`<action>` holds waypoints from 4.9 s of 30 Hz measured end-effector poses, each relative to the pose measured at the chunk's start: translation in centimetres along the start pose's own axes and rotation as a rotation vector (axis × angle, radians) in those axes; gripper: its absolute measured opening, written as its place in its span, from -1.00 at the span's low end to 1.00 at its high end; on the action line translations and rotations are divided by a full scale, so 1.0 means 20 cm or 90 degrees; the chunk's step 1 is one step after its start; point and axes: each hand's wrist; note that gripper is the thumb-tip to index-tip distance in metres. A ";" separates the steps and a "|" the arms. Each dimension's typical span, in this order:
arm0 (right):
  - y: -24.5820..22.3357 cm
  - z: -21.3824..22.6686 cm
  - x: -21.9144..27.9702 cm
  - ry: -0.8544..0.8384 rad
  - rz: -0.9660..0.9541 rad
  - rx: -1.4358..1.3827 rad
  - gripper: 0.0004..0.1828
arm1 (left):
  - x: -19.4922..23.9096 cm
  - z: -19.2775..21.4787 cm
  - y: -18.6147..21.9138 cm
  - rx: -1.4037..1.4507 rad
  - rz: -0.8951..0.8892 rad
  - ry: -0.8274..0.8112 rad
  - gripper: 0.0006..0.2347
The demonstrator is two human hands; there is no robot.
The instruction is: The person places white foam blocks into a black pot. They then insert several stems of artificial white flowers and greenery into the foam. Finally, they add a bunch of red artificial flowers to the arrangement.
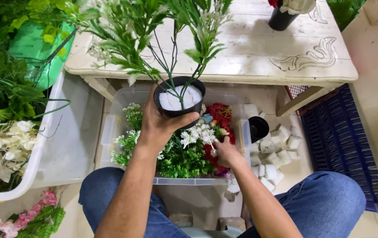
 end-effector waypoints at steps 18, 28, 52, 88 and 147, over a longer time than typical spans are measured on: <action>0.24 0.94 0.60 -0.007 0.190 -0.749 -0.71 | 0.00 -0.01 -0.09 -0.030 0.007 -0.034 -0.33; 0.10 0.92 0.71 0.093 0.162 -1.027 -0.68 | -0.03 0.01 -0.10 0.011 0.051 -0.055 -0.31; 0.04 1.04 0.81 0.160 0.653 -1.191 -0.23 | 0.01 -0.06 -0.11 0.112 0.052 -0.132 -0.15; -0.08 1.26 1.08 0.813 0.322 -0.439 0.00 | -0.05 -0.11 -0.15 0.336 0.195 -0.221 -0.25; -0.04 1.25 0.82 0.622 0.420 -0.995 -0.67 | -0.02 -0.17 -0.14 0.202 0.131 -0.193 -0.34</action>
Point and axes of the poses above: each hand's wrist, its own x-axis away from the middle knuckle, its own z-axis out of the back of the hand, y = z × x, and after that the axes turned 12 degrees about x, right-handed
